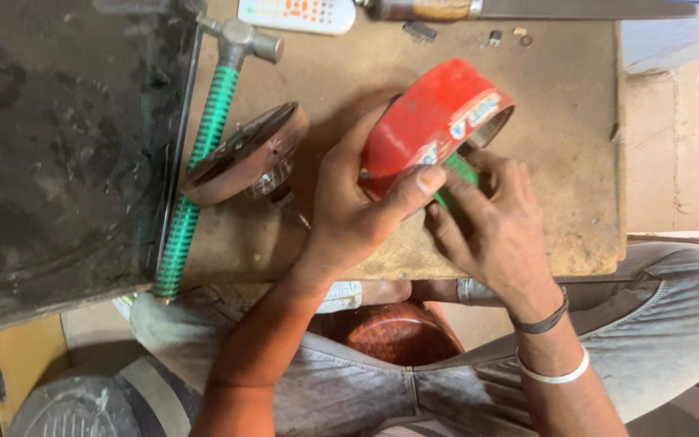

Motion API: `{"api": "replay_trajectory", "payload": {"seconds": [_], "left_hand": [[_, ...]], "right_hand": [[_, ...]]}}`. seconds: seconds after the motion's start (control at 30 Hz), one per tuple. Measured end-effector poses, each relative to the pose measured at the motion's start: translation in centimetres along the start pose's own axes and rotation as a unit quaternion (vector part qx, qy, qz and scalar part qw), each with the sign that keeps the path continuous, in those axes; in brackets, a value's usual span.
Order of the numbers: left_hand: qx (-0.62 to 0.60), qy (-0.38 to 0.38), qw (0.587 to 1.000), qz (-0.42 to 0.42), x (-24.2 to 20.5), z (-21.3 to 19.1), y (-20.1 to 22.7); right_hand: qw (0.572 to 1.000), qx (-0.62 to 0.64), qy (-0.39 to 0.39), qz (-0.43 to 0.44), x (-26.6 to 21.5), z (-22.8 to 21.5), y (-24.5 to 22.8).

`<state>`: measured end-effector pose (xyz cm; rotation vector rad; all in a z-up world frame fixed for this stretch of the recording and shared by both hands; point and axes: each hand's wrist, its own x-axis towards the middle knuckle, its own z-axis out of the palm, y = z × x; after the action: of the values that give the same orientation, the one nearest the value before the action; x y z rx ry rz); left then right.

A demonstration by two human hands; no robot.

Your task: The person smooths a red metal object using a green abrasive block and a metal file. They rotate the object to work on different sides and edges, removing surface material.

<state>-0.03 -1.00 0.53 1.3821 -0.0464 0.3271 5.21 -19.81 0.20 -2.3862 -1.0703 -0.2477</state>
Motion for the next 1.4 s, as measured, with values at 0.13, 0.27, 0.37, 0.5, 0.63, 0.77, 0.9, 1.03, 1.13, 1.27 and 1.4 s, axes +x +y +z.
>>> {"api": "replay_trajectory", "payload": {"seconds": [0.13, 0.27, 0.37, 0.5, 0.63, 0.77, 0.9, 1.03, 1.13, 1.27, 1.4], "left_hand": [[0.023, 0.015, 0.999, -0.025, 0.2, -0.1, 0.4], [0.021, 0.003, 1.000, -0.009, 0.1, -0.1, 0.3], [0.063, 0.021, 0.997, -0.029, -0.1, -0.3, 0.2], [0.018, 0.067, 0.995, -0.067, -0.3, -0.3, -0.3], [0.065, 0.034, 0.997, 0.018, -1.1, -1.8, -2.1], [0.051, -0.015, 0.998, 0.030, 0.5, -5.2, -5.5], [0.130, -0.185, 0.974, 0.010, 3.7, -10.3, -8.7], [0.157, -0.196, 0.968, -0.025, 3.5, -12.8, -11.0], [0.199, -0.159, 0.965, -0.068, 3.3, -13.3, -11.8], [0.190, -0.164, 0.961, -0.113, 3.3, -14.4, -12.5], [0.165, -0.148, 0.970, -0.099, 3.5, -15.3, -13.6]], "right_hand": [[1.000, 0.003, -0.002, -0.020, -0.4, 0.4, 0.3], [0.999, 0.014, -0.004, -0.046, -0.4, 0.1, 0.6], [0.997, 0.045, -0.016, -0.053, 0.2, -0.2, 0.1], [0.998, 0.039, 0.023, -0.051, 0.0, -0.8, 0.3], [0.997, 0.059, -0.016, -0.044, -0.5, -0.5, 0.6], [0.996, 0.060, 0.017, -0.062, -0.8, -0.1, 0.7], [0.995, 0.075, 0.041, -0.052, -1.1, 0.3, 0.8], [0.994, 0.080, 0.054, -0.048, -1.3, 0.8, 0.9], [0.994, 0.089, 0.054, -0.045, -1.2, 1.0, 1.0], [0.993, 0.090, 0.056, -0.043, -1.3, 0.8, 0.9], [0.993, 0.098, 0.053, -0.037, -1.3, 1.3, 1.2]]}}
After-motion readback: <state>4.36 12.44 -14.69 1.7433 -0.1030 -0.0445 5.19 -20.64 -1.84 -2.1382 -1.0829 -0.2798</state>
